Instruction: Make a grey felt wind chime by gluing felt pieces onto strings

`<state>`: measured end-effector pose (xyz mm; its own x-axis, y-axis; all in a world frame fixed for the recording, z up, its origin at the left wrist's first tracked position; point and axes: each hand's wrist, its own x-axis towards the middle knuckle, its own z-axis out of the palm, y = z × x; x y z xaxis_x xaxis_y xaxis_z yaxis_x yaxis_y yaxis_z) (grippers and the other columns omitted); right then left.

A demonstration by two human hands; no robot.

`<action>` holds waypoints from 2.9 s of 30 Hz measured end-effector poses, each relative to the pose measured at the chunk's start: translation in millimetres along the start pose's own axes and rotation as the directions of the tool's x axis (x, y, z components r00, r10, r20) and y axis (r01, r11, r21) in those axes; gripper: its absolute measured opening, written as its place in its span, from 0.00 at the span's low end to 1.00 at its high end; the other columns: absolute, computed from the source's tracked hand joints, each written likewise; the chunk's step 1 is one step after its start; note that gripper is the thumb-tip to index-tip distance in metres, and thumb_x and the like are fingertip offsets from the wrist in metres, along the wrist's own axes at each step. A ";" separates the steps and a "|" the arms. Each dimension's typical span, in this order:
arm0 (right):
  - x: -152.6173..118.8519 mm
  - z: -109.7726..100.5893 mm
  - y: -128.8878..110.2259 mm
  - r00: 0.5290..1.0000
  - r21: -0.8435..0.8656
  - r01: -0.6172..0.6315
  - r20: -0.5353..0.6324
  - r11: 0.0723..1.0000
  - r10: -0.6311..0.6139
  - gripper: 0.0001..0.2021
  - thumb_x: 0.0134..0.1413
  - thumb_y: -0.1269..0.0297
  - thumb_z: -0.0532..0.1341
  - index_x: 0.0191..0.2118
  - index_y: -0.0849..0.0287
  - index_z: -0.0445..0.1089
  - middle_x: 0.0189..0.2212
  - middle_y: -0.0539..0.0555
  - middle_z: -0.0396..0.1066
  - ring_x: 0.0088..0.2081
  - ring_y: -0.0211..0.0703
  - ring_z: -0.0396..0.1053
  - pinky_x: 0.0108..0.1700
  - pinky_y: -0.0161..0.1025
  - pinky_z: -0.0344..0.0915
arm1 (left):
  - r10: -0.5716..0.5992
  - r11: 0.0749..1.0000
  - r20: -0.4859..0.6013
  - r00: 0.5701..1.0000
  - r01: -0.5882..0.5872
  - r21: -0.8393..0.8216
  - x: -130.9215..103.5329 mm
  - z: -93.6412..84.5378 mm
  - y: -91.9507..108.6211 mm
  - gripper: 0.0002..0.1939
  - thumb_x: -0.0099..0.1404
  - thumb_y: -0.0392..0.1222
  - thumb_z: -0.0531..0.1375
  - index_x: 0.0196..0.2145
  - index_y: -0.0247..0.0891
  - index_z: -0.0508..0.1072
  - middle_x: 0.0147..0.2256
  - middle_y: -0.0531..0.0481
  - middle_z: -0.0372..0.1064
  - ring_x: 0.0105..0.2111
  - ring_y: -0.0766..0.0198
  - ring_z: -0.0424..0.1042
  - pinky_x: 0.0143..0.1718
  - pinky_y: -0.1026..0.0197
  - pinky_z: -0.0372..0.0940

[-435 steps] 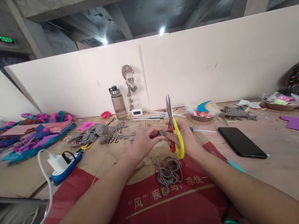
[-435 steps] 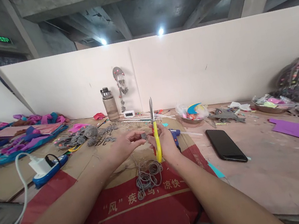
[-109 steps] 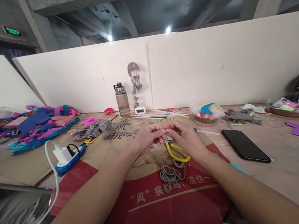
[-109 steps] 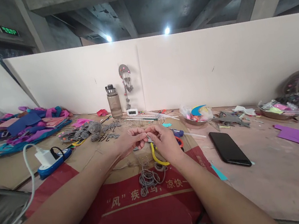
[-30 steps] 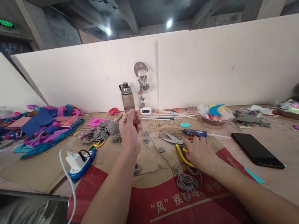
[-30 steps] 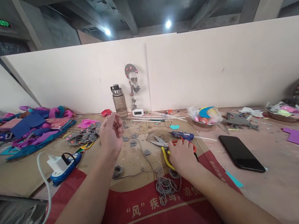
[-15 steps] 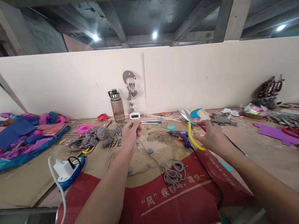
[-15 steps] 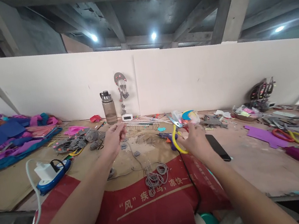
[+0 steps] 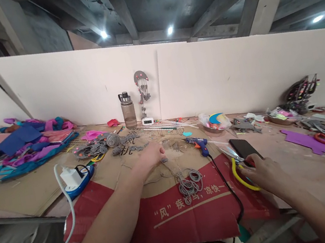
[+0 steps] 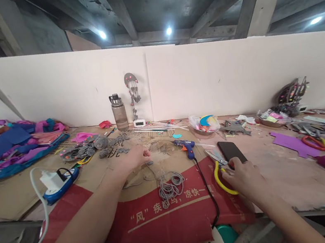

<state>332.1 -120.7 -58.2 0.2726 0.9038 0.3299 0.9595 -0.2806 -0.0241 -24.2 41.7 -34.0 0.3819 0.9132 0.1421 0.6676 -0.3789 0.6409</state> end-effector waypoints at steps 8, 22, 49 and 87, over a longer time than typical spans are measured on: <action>-3.4 2.9 -15.5 0.993 -0.085 0.090 0.089 0.992 -0.083 0.17 0.57 0.55 0.54 0.43 0.63 0.70 0.32 0.64 0.71 0.33 0.52 0.69 0.33 0.42 0.61 | -0.028 0.994 0.125 0.992 0.014 0.109 -0.9 3.8 -7.2 0.06 0.42 0.31 0.65 0.21 0.37 0.74 0.21 0.53 0.68 0.22 0.66 0.64 0.24 0.64 0.52; 2.7 -36.3 -42.1 0.961 0.351 0.264 -0.173 0.898 -0.215 0.13 0.57 0.55 0.55 0.37 0.59 0.70 0.35 0.60 0.71 0.35 0.48 0.70 0.39 0.43 0.65 | 0.176 0.913 0.132 0.975 -0.112 -0.391 -7.4 -19.7 26.2 0.09 0.51 0.41 0.63 0.31 0.36 0.73 0.29 0.50 0.73 0.30 0.65 0.70 0.33 0.63 0.63; 65.9 -34.2 -234.4 0.891 0.824 0.429 -0.317 0.370 -0.325 0.14 0.52 0.64 0.63 0.46 0.57 0.70 0.28 0.49 0.68 0.29 0.38 0.66 0.34 0.36 0.64 | 0.056 0.521 0.049 0.997 0.013 -0.854 -18.4 -55.9 12.3 0.18 0.54 0.50 0.67 0.34 0.33 0.73 0.29 0.48 0.72 0.29 0.68 0.69 0.30 0.65 0.59; 65.8 2.2 -232.9 0.932 0.945 0.250 -0.176 0.213 -0.316 0.13 0.50 0.64 0.66 0.44 0.53 0.73 0.39 0.52 0.73 0.33 0.38 0.67 0.38 0.38 0.67 | -0.095 0.291 0.203 0.974 0.223 -0.930 -13.2 -13.4 7.3 0.19 0.51 0.53 0.68 0.24 0.32 0.72 0.21 0.53 0.61 0.21 0.72 0.58 0.25 0.65 0.54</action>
<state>126.7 4.8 -33.0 -0.0618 0.8745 0.4812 0.3391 0.4718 -0.8139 -33.0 28.9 -21.1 0.4384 0.8956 -0.0761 -0.3153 0.2326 0.9201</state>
